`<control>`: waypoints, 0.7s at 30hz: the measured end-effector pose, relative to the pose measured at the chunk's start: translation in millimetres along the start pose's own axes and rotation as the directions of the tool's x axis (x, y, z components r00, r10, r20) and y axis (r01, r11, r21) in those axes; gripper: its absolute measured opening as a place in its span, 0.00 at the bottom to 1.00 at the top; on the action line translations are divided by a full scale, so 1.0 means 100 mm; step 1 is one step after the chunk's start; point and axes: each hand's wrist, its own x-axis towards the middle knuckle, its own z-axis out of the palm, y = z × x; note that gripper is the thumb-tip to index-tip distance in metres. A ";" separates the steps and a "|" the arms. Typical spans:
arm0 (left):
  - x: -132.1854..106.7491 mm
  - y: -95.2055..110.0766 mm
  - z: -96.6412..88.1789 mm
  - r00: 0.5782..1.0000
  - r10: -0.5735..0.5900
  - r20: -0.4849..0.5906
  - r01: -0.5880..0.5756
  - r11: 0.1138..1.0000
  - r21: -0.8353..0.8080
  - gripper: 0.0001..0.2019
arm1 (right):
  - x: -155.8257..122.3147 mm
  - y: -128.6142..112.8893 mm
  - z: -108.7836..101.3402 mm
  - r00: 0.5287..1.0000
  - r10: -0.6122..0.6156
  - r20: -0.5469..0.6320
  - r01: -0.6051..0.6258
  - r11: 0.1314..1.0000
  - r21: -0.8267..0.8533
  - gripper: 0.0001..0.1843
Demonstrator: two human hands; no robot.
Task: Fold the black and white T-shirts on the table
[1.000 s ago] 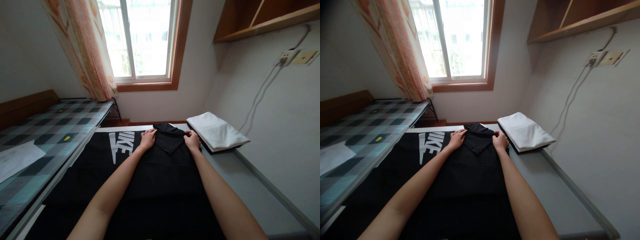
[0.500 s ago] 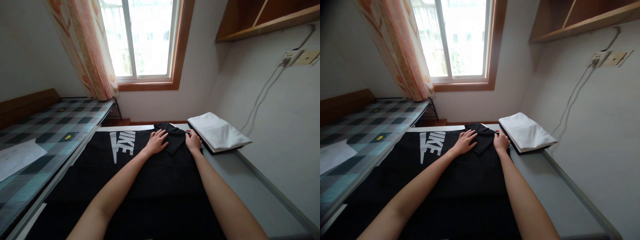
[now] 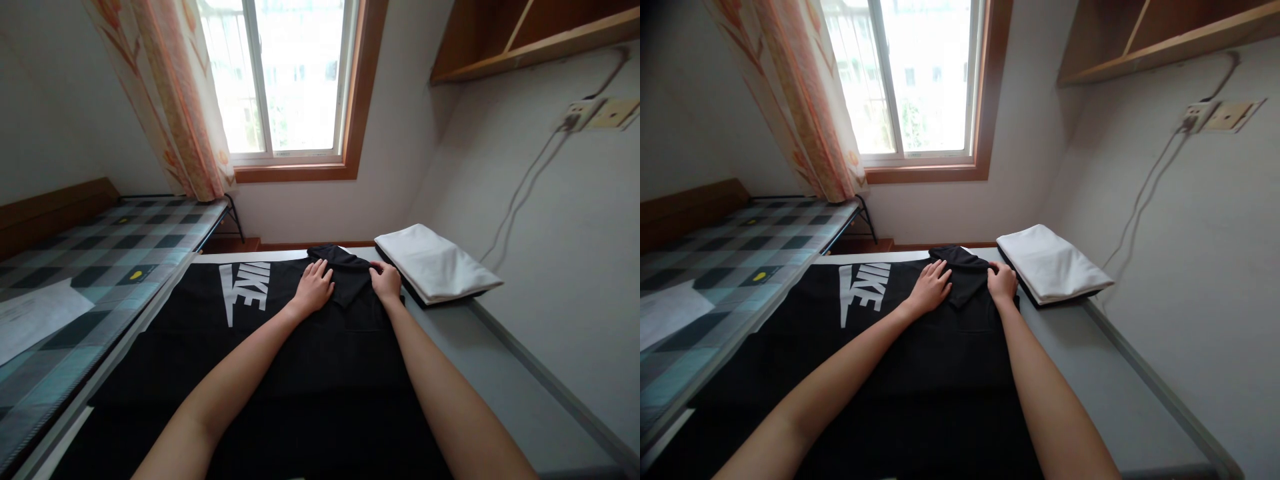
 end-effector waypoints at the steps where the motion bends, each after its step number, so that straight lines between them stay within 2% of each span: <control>1: 0.00 0.00 0.00 1.000 0.013 0.006 -0.013 1.000 -0.007 0.23 | 0.01 0.02 0.01 1.000 -0.013 -0.005 0.013 1.000 0.015 0.19; 4: -0.01 -0.01 0.03 0.998 -0.013 0.068 0.017 0.998 -0.057 0.25 | 0.01 0.03 0.01 0.997 -0.065 -0.041 0.067 0.997 0.027 0.19; 6: -0.01 -0.02 0.04 0.994 -0.029 0.109 0.039 0.995 -0.091 0.28 | -0.02 -0.01 -0.01 0.988 -0.113 -0.107 0.111 0.993 -0.028 0.19; 8: -0.01 -0.05 0.05 0.991 -0.014 0.133 0.030 0.993 -0.116 0.30 | -0.08 -0.10 -0.03 0.963 -0.202 -0.177 0.184 0.976 -0.113 0.19; 10: 0.00 -0.08 0.06 0.989 0.012 0.148 0.008 0.991 -0.133 0.32 | -0.16 -0.22 -0.03 0.924 -0.334 -0.187 0.300 0.935 -0.189 0.19; 12: 0.01 -0.12 0.06 0.987 0.040 0.158 -0.017 0.989 -0.146 0.32 | -0.23 -0.33 0.00 0.879 -0.466 -0.099 0.437 0.871 -0.224 0.20; 15: 0.02 -0.16 0.06 0.986 0.064 0.156 -0.040 0.987 -0.153 0.31 | -0.31 -0.40 0.11 0.815 -0.562 0.142 0.580 0.785 -0.219 0.24; 18: 0.02 -0.16 0.06 0.987 0.055 0.154 -0.033 0.989 -0.143 0.31 | -0.32 -0.36 0.20 0.803 -0.469 0.369 0.574 0.775 -0.264 0.32; 21: 0.01 -0.16 0.07 0.986 0.038 0.161 -0.017 0.992 -0.127 0.31 | -0.28 -0.31 0.21 0.818 -0.303 0.489 0.501 0.793 -0.346 0.38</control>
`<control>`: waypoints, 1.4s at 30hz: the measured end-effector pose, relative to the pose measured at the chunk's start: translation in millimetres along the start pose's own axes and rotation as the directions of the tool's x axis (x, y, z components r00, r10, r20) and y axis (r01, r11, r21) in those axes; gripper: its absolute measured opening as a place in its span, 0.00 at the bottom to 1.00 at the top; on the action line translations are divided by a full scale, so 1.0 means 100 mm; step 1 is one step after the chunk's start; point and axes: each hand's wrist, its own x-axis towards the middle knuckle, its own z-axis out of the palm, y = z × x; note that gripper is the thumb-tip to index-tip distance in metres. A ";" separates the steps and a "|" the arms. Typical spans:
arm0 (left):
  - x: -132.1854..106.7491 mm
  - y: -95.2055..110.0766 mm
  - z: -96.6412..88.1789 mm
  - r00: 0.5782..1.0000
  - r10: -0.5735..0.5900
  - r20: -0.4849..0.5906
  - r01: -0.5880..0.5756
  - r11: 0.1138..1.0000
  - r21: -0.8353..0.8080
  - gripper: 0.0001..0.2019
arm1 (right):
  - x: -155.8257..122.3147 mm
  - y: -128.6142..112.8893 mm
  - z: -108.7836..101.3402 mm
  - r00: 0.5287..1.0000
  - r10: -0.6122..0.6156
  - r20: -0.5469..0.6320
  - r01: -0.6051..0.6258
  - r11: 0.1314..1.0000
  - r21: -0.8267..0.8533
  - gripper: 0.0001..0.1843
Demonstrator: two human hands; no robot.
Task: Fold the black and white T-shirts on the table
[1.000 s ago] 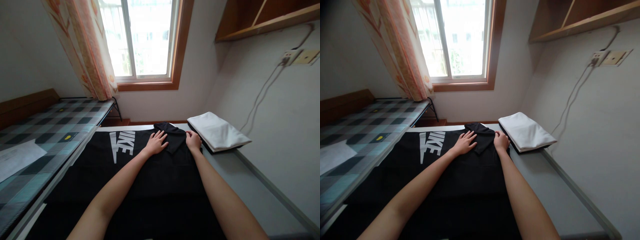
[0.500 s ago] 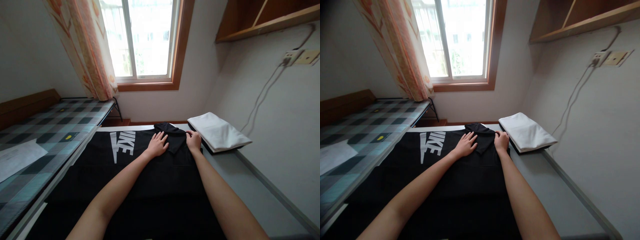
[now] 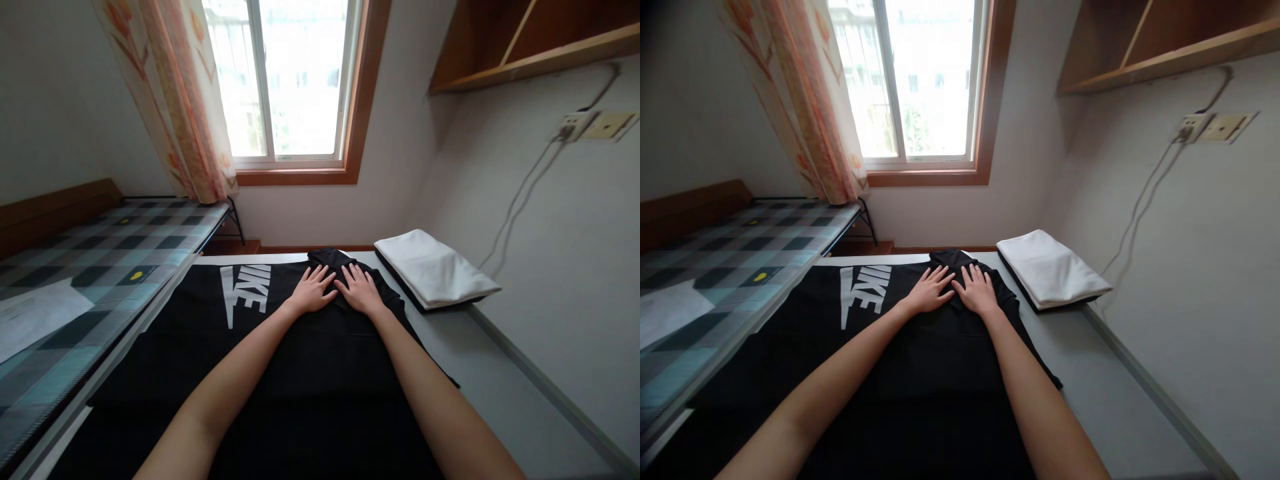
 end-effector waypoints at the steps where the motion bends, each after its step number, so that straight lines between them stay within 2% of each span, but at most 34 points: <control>1: 0.00 0.00 0.00 1.000 -0.007 -0.002 0.007 1.000 0.003 0.31 | 0.00 0.02 -0.01 0.999 0.027 0.036 -0.027 1.000 -0.010 0.39; 5: -0.01 0.02 0.02 0.999 -0.051 -0.013 0.051 0.999 0.010 0.32 | 0.01 0.08 -0.07 0.987 0.127 0.094 -0.125 0.992 -0.030 0.40; 11: -0.03 0.07 0.04 0.989 -0.146 -0.039 0.146 0.989 0.010 0.36 | 0.01 0.16 -0.04 0.973 0.228 0.018 -0.228 0.974 -0.016 0.40; 13: -0.03 0.08 0.03 0.986 -0.161 -0.047 0.162 0.987 0.008 0.36 | 0.00 0.16 -0.03 0.978 0.206 -0.035 -0.207 0.978 -0.028 0.39; 16: -0.03 0.07 0.02 0.986 -0.156 -0.061 0.156 0.988 0.003 0.35 | -0.02 0.13 -0.03 0.990 0.088 -0.111 -0.093 0.995 -0.046 0.35; 19: -0.03 0.06 0.00 0.990 -0.125 -0.071 0.125 0.992 0.000 0.32 | -0.03 0.10 -0.05 0.992 -0.014 -0.123 0.010 0.999 -0.037 0.32; 24: -0.03 -0.05 -0.02 0.988 -0.136 -0.077 0.137 0.990 0.012 0.31 | -0.02 0.11 -0.04 0.998 0.018 -0.064 -0.020 0.999 -0.027 0.30; 30: -0.13 -0.41 -0.07 0.956 -0.274 -0.107 0.278 0.960 0.028 0.30 | -0.02 0.12 -0.04 0.998 0.038 -0.053 -0.040 0.999 -0.035 0.30; 35: -0.46 -0.88 -0.22 0.926 -0.378 -0.024 0.379 0.923 0.066 0.31 | -0.03 0.11 -0.05 0.996 0.046 -0.072 -0.047 0.999 -0.021 0.29; 38: -0.75 -1.24 -0.37 0.878 -0.479 -0.007 0.476 0.872 0.109 0.30 | -0.02 0.12 -0.03 0.996 0.051 -0.075 -0.052 0.999 -0.016 0.29; 42: -1.15 -1.69 -0.52 0.792 -0.610 -0.022 0.606 0.782 0.148 0.30 | 0.00 0.14 -0.01 0.997 0.054 -0.058 -0.055 0.998 -0.016 0.30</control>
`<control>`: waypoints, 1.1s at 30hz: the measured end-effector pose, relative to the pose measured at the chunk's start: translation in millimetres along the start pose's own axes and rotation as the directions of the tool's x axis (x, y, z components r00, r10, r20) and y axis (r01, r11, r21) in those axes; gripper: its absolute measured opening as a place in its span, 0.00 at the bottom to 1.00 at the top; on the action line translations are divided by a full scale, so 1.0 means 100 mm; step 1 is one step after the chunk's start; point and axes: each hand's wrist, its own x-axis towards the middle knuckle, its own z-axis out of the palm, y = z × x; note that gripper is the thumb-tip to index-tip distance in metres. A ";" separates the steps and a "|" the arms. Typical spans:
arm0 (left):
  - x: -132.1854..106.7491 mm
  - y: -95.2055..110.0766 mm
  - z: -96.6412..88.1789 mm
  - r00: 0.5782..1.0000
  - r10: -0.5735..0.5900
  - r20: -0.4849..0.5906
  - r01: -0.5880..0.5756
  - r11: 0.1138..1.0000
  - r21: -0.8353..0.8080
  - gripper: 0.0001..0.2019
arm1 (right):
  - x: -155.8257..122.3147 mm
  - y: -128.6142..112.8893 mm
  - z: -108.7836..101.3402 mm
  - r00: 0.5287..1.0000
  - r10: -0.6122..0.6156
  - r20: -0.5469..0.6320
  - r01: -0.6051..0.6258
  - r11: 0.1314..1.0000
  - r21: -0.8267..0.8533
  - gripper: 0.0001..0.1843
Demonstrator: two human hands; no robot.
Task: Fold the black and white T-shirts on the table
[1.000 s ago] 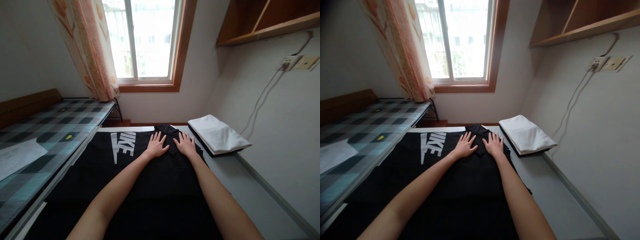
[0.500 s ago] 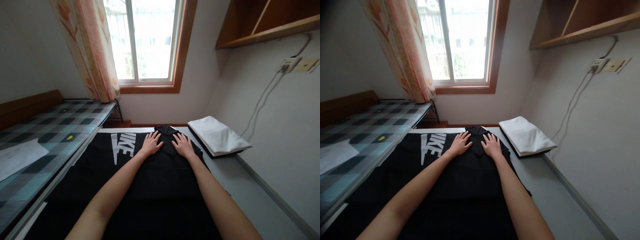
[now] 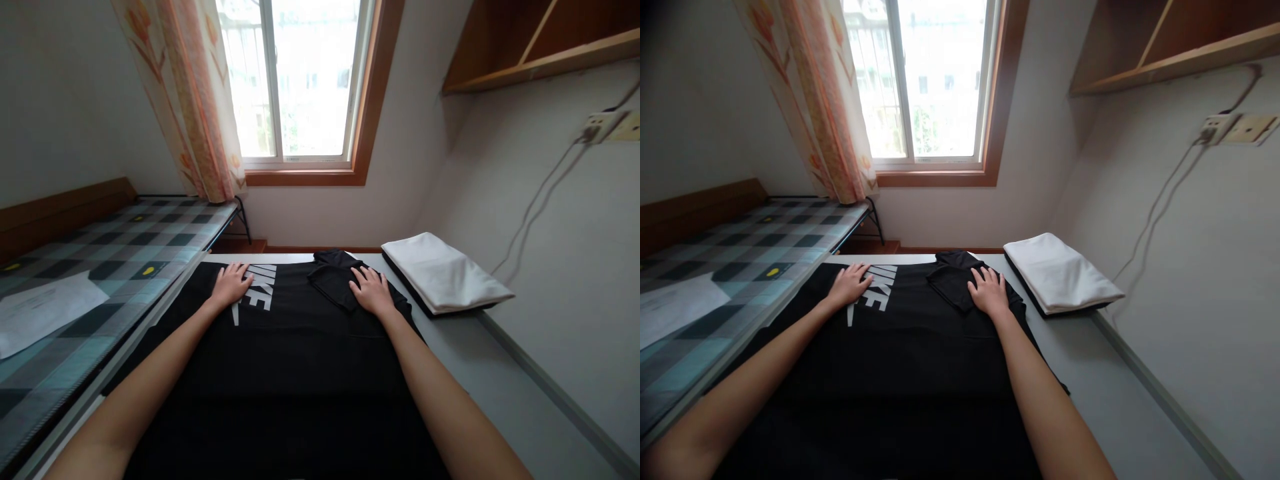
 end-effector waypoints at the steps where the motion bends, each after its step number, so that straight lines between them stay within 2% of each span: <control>1: -0.01 -0.11 0.00 0.999 -0.035 0.004 0.035 0.999 0.003 0.30 | 0.01 0.00 0.00 1.000 0.002 0.003 -0.002 1.000 -0.001 0.29; 3: -0.02 -0.27 -0.01 0.998 -0.068 0.017 0.068 0.998 0.003 0.30 | 0.02 0.00 0.01 1.000 0.007 0.007 -0.007 1.000 -0.003 0.29; 5: -0.01 -0.34 -0.01 0.997 -0.068 0.035 0.068 0.998 0.001 0.30 | 0.03 0.00 0.01 1.000 0.011 0.006 -0.011 1.000 -0.002 0.29; 14: 0.13 -0.26 -0.01 0.995 -0.081 0.052 0.082 0.996 -0.021 0.30 | 0.15 0.01 0.00 1.000 0.007 -0.022 -0.007 1.000 -0.015 0.28; 22: 0.31 -0.25 0.03 0.996 -0.088 -0.017 0.088 0.996 -0.018 0.29 | 0.31 0.03 -0.01 0.999 0.021 -0.045 -0.020 1.000 0.022 0.28; 27: 0.38 -0.34 -0.06 0.994 -0.074 -0.075 0.077 0.996 0.047 0.28 | 0.29 0.04 0.02 0.994 0.024 -0.108 -0.023 1.000 0.010 0.30; 33: 0.46 -0.49 -0.20 0.992 -0.038 -0.118 0.057 0.984 0.166 0.21 | 0.32 0.06 0.02 0.986 0.094 -0.139 -0.097 0.995 -0.013 0.33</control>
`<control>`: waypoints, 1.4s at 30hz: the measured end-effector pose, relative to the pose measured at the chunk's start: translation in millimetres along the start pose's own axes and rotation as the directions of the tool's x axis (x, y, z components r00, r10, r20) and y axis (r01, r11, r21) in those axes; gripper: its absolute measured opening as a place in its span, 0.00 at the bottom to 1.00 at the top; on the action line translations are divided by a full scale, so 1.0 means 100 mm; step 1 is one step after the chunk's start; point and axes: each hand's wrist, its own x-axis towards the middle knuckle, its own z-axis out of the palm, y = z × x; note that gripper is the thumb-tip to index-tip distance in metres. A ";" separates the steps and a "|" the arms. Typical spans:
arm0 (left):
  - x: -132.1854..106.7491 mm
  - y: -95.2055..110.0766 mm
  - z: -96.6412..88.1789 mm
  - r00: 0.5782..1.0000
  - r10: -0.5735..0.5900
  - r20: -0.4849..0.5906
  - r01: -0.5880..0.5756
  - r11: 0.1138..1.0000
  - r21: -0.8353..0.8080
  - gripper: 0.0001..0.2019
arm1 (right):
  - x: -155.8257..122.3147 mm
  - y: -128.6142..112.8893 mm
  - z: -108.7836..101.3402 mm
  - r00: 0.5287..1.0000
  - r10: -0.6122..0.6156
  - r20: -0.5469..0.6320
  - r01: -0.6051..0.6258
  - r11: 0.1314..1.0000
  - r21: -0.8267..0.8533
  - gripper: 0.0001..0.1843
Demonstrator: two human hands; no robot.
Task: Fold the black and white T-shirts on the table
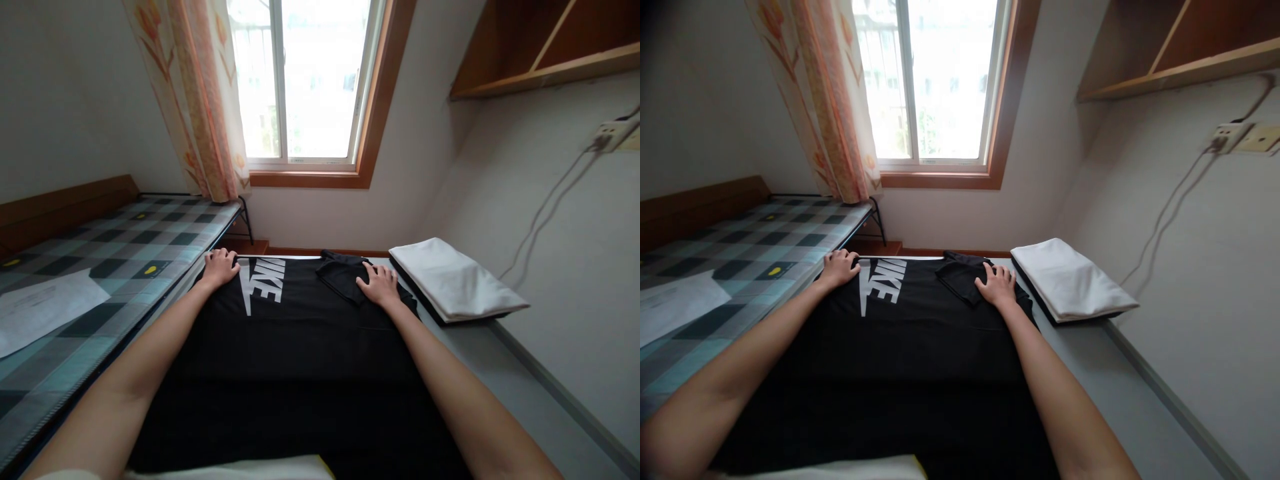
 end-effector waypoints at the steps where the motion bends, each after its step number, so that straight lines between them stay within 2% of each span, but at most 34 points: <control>1: 0.01 -0.02 -0.01 1.000 0.007 -0.017 -0.007 1.000 0.011 0.20 | 0.02 0.02 0.00 1.000 0.002 -0.001 -0.002 1.000 -0.001 0.33; 4: 0.03 -0.09 -0.05 0.994 0.074 -0.075 -0.071 0.997 0.030 0.16 | 0.11 0.12 -0.02 1.000 0.008 -0.004 -0.008 1.000 -0.002 0.30; 8: 0.02 -0.26 -0.08 0.988 0.134 -0.077 -0.133 0.991 0.012 0.14 | 0.25 0.27 -0.05 0.998 0.026 0.060 -0.027 0.999 0.022 0.22; 13: -0.07 -0.53 -0.13 0.996 0.072 -0.058 -0.073 0.997 -0.007 0.14 | 0.43 0.42 -0.11 0.989 -0.045 0.143 0.033 0.996 0.083 0.17; 17: -0.17 -0.69 -0.19 0.998 0.035 -0.051 -0.036 0.999 -0.028 0.14 | 0.58 0.53 -0.18 0.948 -0.173 0.266 0.083 0.944 0.319 0.11; 21: -0.26 -0.75 -0.24 0.998 0.047 -0.050 -0.048 0.998 -0.038 0.13 | 0.66 0.57 -0.26 0.918 -0.221 0.329 0.046 0.884 0.466 0.08; 25: -0.35 -0.75 -0.30 0.997 0.051 -0.059 -0.054 0.997 -0.049 0.13 | 0.63 0.53 -0.34 0.896 -0.258 0.362 0.086 0.899 0.429 0.09; 27: -0.40 -0.74 -0.34 0.997 0.044 -0.058 -0.048 0.997 -0.057 0.13 | 0.58 0.50 -0.37 0.903 -0.282 0.325 0.174 0.930 0.323 0.11; 30: -0.44 -0.73 -0.39 0.998 0.033 -0.056 -0.037 0.997 -0.073 0.13 | 0.49 0.47 -0.41 0.935 -0.307 0.180 0.296 0.951 0.085 0.11; 33: -0.48 -0.71 -0.45 0.998 0.030 -0.059 -0.034 0.996 -0.082 0.13 | 0.40 0.42 -0.44 0.940 -0.333 0.079 0.337 0.940 -0.058 0.09; 36: -0.56 -0.71 -0.55 0.998 0.031 -0.054 -0.035 0.996 -0.080 0.13 | 0.30 0.38 -0.51 0.951 -0.306 0.046 0.308 0.948 -0.074 0.08; 38: -0.66 -0.74 -0.61 0.996 0.050 -0.071 -0.056 0.995 -0.084 0.13 | 0.19 0.41 -0.59 0.951 -0.306 -0.030 0.304 0.951 -0.054 0.07; 40: -0.83 -0.83 -0.65 0.990 0.090 -0.111 -0.101 0.990 -0.099 0.13 | 0.01 0.49 -0.66 0.927 -0.350 -0.136 0.349 0.937 -0.033 0.07; 42: -1.04 -0.96 -0.65 0.979 0.147 -0.143 -0.165 0.979 -0.123 0.13 | -0.22 0.61 -0.71 0.878 -0.432 -0.205 0.437 0.899 -0.026 0.06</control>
